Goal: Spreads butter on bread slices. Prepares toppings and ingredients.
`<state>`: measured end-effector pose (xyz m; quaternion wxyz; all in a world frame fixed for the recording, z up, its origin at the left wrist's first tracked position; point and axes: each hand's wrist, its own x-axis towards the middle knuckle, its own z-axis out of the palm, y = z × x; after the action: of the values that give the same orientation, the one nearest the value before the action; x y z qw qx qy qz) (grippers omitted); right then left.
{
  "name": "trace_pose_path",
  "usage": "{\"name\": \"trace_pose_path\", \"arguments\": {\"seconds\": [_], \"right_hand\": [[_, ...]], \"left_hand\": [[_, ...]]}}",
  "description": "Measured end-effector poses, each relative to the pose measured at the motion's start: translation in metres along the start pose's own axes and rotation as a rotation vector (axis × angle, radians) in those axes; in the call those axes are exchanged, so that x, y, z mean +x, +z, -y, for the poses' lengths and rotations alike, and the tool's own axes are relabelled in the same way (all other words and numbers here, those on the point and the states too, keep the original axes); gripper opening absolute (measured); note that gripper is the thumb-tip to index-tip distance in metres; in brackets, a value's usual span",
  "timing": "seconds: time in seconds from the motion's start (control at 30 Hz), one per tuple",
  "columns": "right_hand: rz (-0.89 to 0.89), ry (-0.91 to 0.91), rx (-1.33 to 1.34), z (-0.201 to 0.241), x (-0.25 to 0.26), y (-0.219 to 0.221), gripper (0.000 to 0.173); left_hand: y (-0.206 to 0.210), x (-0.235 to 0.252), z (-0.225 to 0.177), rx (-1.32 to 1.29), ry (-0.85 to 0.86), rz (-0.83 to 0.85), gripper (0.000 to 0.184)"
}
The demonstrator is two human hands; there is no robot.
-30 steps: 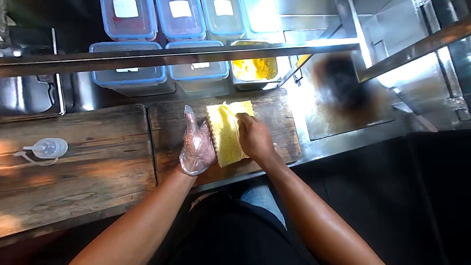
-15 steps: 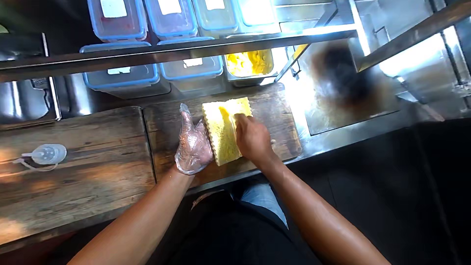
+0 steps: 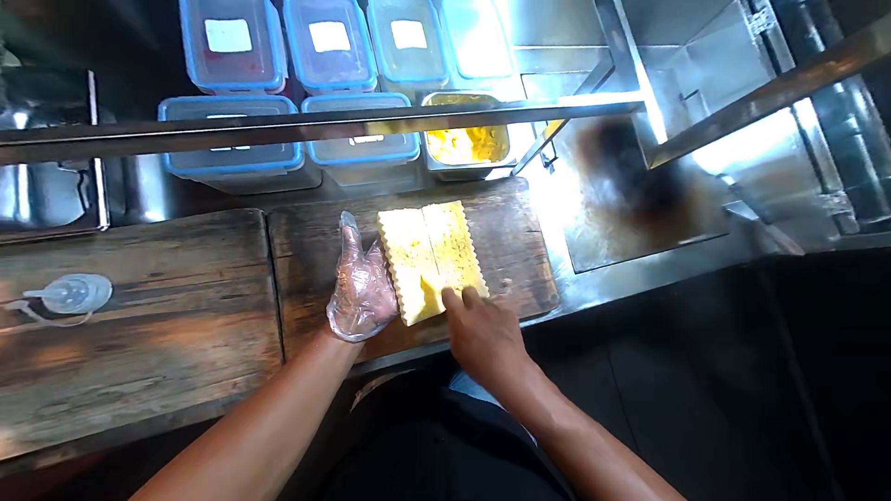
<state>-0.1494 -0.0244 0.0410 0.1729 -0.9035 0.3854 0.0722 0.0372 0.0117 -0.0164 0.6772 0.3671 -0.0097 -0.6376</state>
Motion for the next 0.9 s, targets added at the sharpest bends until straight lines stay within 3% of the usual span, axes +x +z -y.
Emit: {"name": "trace_pose_path", "arguments": {"seconds": [0.1,0.2,0.3,0.47,0.53,0.6,0.73,0.83,0.9], "right_hand": [[0.053,0.018,0.171,-0.003,-0.016,-0.01,0.022],[-0.038,0.076,0.353,-0.018,0.026,-0.009,0.029],[-0.002,0.076,0.305,-0.025,0.07,0.012,0.034],[0.069,-0.044,0.409,-0.012,0.011,0.01,0.027],[0.197,0.049,0.612,-0.014,0.002,0.001,0.027],[0.201,0.174,0.84,-0.018,0.019,-0.004,0.03],[0.111,0.095,0.672,-0.016,0.064,0.011,0.033],[0.07,-0.04,0.525,-0.007,0.026,0.01,0.027],[0.185,0.021,0.664,-0.018,0.004,0.004,0.027]], "left_hand": [[-0.001,-0.002,0.003,0.026,0.015,-0.035,0.086],[0.001,0.0,0.007,0.01,0.025,-0.003,0.086],[0.002,-0.002,0.006,-0.01,0.02,0.038,0.088],[0.002,-0.003,0.004,0.005,-0.019,-0.005,0.087],[0.003,-0.003,0.003,0.048,0.0,-0.055,0.083],[0.004,-0.003,0.004,0.069,-0.006,-0.081,0.087],[0.003,0.0,0.004,0.053,-0.019,-0.09,0.088],[0.001,0.003,0.0,0.024,-0.011,-0.037,0.087],[0.005,0.002,-0.001,0.037,0.006,-0.08,0.082]]}}
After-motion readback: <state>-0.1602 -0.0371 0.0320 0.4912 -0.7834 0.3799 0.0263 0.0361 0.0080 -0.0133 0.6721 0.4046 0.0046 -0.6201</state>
